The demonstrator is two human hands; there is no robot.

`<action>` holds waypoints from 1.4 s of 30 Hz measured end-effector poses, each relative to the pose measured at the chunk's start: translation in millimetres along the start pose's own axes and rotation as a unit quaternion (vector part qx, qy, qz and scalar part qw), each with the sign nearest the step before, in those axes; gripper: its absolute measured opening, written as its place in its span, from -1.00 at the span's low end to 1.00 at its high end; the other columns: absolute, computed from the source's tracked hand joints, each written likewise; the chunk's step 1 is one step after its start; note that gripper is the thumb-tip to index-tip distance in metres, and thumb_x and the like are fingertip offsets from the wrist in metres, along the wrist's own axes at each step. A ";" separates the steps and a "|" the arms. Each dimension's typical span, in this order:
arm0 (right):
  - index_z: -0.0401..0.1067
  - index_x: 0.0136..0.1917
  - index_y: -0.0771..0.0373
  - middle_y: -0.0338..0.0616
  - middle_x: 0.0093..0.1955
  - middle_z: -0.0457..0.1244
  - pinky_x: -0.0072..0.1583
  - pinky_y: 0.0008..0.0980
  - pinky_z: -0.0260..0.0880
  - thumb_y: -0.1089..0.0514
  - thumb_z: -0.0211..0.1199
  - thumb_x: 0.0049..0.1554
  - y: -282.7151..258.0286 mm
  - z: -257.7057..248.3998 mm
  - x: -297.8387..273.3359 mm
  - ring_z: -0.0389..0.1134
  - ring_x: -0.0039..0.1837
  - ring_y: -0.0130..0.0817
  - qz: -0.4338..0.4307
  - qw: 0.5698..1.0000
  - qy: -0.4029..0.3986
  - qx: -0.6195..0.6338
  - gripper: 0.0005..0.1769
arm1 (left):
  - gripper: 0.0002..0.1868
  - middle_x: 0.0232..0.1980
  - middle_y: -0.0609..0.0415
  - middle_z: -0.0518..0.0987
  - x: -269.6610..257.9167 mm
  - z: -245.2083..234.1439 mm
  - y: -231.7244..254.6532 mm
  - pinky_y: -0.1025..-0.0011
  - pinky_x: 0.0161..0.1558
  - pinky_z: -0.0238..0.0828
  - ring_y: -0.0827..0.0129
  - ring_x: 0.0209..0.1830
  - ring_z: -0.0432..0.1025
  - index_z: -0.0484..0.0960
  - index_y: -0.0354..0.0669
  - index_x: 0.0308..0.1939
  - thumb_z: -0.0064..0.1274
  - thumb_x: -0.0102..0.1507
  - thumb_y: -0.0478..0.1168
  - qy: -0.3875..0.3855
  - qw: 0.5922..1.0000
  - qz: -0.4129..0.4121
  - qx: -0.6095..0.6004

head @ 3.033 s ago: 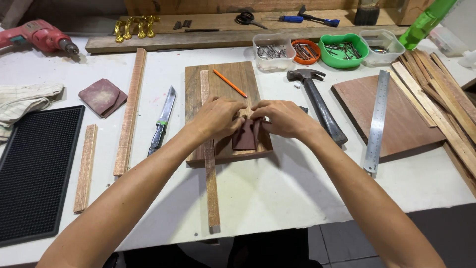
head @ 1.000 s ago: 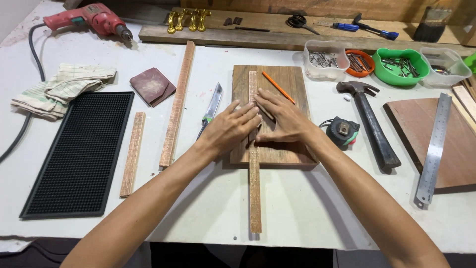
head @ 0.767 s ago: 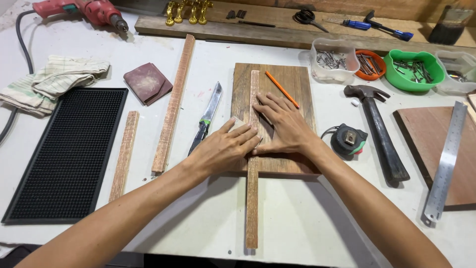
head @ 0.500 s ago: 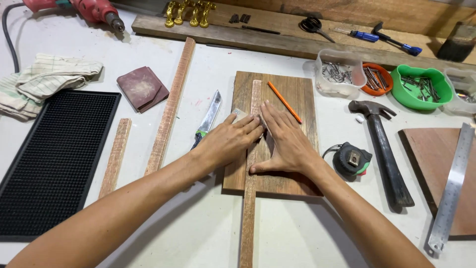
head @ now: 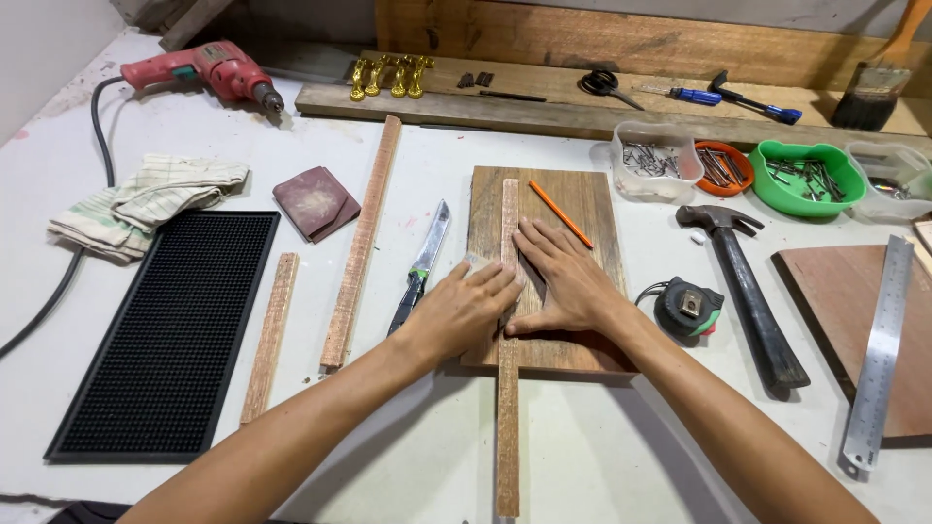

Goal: Measure and mark wood strips for furniture construction using a tape measure and pencil.

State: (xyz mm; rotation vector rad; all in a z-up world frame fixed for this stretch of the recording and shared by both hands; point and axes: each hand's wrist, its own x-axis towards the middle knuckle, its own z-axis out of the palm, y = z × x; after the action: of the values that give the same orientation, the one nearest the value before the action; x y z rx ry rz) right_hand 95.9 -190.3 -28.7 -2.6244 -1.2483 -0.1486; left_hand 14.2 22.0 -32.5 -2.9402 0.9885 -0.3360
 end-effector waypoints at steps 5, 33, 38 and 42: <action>0.00 0.59 0.37 0.13 0.66 -0.13 0.58 0.04 -0.18 -0.77 0.34 -0.39 -4.6 -5.1 -0.6 -0.19 0.67 0.07 0.002 1.000 0.003 0.007 0.63 | -0.49 0.44 -0.16 0.36 -15.6 -24.7 12.0 -0.13 0.40 0.11 0.10 0.49 0.20 0.40 -0.26 0.32 -0.07 0.32 -0.12 -0.018 0.998 -0.013 -0.052; -0.07 0.60 0.47 0.34 0.65 -0.17 0.58 0.08 -0.15 -0.75 0.37 -0.37 -7.9 -10.6 0.1 -0.15 0.64 0.23 0.002 0.999 0.022 0.047 0.68 | -0.55 0.45 0.05 0.42 24.1 9.7 -25.2 -0.09 0.44 0.06 0.22 0.46 0.26 0.45 -0.08 0.35 -0.13 0.35 -0.27 0.038 0.992 -0.068 -0.095; 0.06 0.60 0.30 0.18 0.68 -0.13 0.59 0.07 -0.16 -0.69 0.40 -0.33 -7.2 -9.3 -3.5 -0.17 0.67 0.14 -0.013 0.999 0.024 0.027 0.53 | -0.54 0.39 -0.06 0.46 -18.6 -26.4 15.7 -0.09 0.39 0.11 0.19 0.45 0.27 0.48 -0.18 0.27 -0.02 0.27 -0.24 0.032 0.994 -0.039 -0.100; 0.05 0.59 0.28 0.17 0.66 -0.15 0.56 0.09 -0.19 -0.68 0.42 -0.38 -6.3 -6.5 -1.2 -0.19 0.65 0.15 -0.007 0.999 0.020 0.029 0.55 | -0.52 0.36 -0.06 0.50 -26.6 -27.9 21.2 -0.07 0.38 0.15 0.21 0.46 0.29 0.51 -0.20 0.24 0.03 0.21 -0.29 0.036 0.995 -0.027 -0.087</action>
State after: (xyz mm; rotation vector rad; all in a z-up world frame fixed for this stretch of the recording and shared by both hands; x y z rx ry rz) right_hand 90.3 -188.9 -21.7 -2.5520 -1.2407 -0.1638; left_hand -24.9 22.3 -12.3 -3.1376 0.9962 -0.3778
